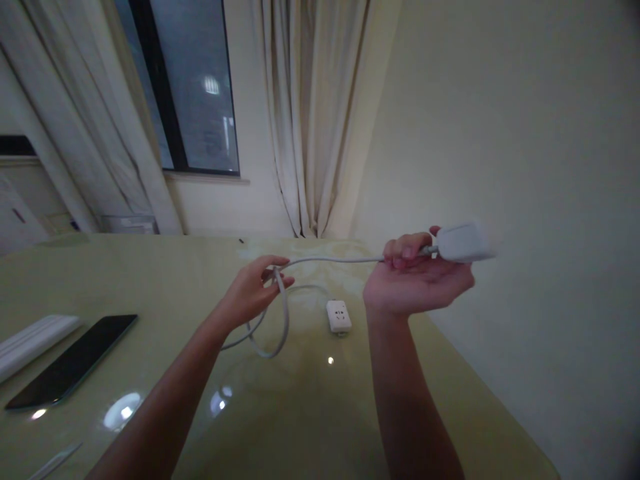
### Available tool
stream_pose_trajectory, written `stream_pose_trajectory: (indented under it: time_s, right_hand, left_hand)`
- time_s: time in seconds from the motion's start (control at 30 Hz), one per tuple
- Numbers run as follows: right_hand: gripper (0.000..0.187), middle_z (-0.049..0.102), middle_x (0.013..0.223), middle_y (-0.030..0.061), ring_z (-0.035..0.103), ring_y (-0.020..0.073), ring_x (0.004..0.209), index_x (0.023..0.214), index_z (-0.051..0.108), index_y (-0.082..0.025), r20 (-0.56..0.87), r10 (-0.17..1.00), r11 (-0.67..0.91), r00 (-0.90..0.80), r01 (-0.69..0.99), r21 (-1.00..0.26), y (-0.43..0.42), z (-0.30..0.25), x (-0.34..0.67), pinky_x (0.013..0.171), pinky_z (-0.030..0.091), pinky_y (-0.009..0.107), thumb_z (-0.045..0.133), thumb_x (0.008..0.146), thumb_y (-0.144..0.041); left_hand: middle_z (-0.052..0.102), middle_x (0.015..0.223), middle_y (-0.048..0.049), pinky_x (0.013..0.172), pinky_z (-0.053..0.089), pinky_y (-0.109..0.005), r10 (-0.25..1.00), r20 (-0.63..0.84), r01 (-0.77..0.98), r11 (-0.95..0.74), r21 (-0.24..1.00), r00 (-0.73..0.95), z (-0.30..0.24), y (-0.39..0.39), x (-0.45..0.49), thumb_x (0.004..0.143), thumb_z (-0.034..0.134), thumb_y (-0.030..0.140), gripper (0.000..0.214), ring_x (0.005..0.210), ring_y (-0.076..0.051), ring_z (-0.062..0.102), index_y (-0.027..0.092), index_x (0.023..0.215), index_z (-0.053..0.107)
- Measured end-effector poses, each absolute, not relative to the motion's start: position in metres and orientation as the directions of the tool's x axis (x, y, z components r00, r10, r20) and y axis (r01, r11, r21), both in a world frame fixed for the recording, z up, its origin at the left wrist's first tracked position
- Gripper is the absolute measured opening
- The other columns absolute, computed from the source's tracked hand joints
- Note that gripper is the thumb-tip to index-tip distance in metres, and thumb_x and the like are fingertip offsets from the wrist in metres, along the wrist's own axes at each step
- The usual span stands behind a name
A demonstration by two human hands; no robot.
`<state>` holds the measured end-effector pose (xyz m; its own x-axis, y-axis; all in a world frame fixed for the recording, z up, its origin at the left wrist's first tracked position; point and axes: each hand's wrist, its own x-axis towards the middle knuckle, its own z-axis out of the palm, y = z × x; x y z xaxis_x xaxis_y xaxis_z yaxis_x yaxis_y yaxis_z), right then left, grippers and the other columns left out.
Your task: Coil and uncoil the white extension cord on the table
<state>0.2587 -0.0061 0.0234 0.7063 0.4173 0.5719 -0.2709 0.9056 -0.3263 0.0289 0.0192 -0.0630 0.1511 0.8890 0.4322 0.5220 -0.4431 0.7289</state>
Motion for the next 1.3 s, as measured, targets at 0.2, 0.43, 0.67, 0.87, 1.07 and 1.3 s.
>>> stream_pose_trajectory:
  time_s: [0.2,0.43,0.67,0.87,1.07,1.3]
  right_hand:
    - [0.036,0.026,0.061,-0.0084,0.018,0.0120,0.047,0.086,0.057,-0.024,0.513,0.653,0.757,0.557,-0.502,-0.418,0.003,0.015,0.255,0.045,0.018,0.026,0.042,0.090,-0.056]
    - [0.028,0.039,0.074,-0.0048,0.035,0.0113,0.058,0.111,0.061,-0.027,0.551,0.815,0.527,0.180,-0.625,-0.576,0.010,-0.015,0.195,0.055,0.034,0.024,0.053,0.097,-0.049]
    - [0.035,0.054,0.088,-0.0011,0.048,0.0131,0.071,0.124,0.065,-0.030,0.596,0.794,0.509,-0.121,-0.404,-0.760,0.018,-0.036,0.189,0.067,0.044,0.027,0.062,0.098,-0.052]
    - [0.035,0.052,0.080,-0.0037,0.048,0.0138,0.070,0.123,0.066,-0.027,0.553,0.759,0.522,-0.344,-0.185,-0.832,0.032,-0.037,0.207,0.065,0.041,0.027,0.066,0.096,-0.050]
    - [0.026,0.064,0.084,-0.0014,0.055,0.0154,0.075,0.112,0.070,-0.022,0.460,0.676,0.592,-0.576,0.053,-0.804,0.034,-0.044,0.203,0.072,0.045,0.029,0.069,0.096,-0.043]
    - [0.050,0.059,0.076,-0.0076,0.056,0.0141,0.068,0.111,0.054,-0.025,0.312,0.823,0.224,-0.475,-0.234,-0.946,0.040,-0.060,0.189,0.064,0.045,0.026,0.086,0.073,-0.035]
  left_hand:
    - [0.068,0.132,-0.0116,0.104,0.055,-0.044,0.702,0.665,0.523,-0.679,0.516,0.255,-0.042,-0.002,0.041,0.093,0.074,0.045,0.041,0.118,-0.026,0.068,0.022,0.127,0.067]
    - [0.059,0.150,-0.0161,0.108,0.055,-0.050,0.774,0.602,0.269,-0.633,0.726,0.196,-0.034,-0.015,0.052,0.092,0.076,0.049,0.062,0.135,-0.033,0.063,0.024,0.143,0.053]
    - [0.074,0.117,-0.0127,0.083,0.064,-0.041,0.895,0.445,0.140,-0.436,0.889,-0.042,-0.031,-0.004,0.028,0.080,0.082,0.059,0.069,0.112,-0.032,0.075,0.025,0.129,0.047]
    - [0.070,0.124,-0.0114,0.079,0.064,-0.036,0.863,0.504,0.126,-0.496,0.859,-0.035,-0.020,-0.008,0.018,0.071,0.089,0.058,0.067,0.102,-0.027,0.077,0.024,0.115,0.051]
    - [0.076,0.112,-0.0130,0.084,0.066,-0.043,0.871,0.474,0.228,-0.491,0.841,0.129,-0.027,-0.010,0.023,0.075,0.088,0.054,0.084,0.103,-0.031,0.077,0.023,0.141,0.047]
    - [0.065,0.138,-0.0116,0.090,0.062,-0.042,0.758,0.590,0.593,-0.619,0.516,0.278,-0.027,-0.009,0.017,0.087,0.078,0.046,0.049,0.107,-0.029,0.074,0.026,0.130,0.064]
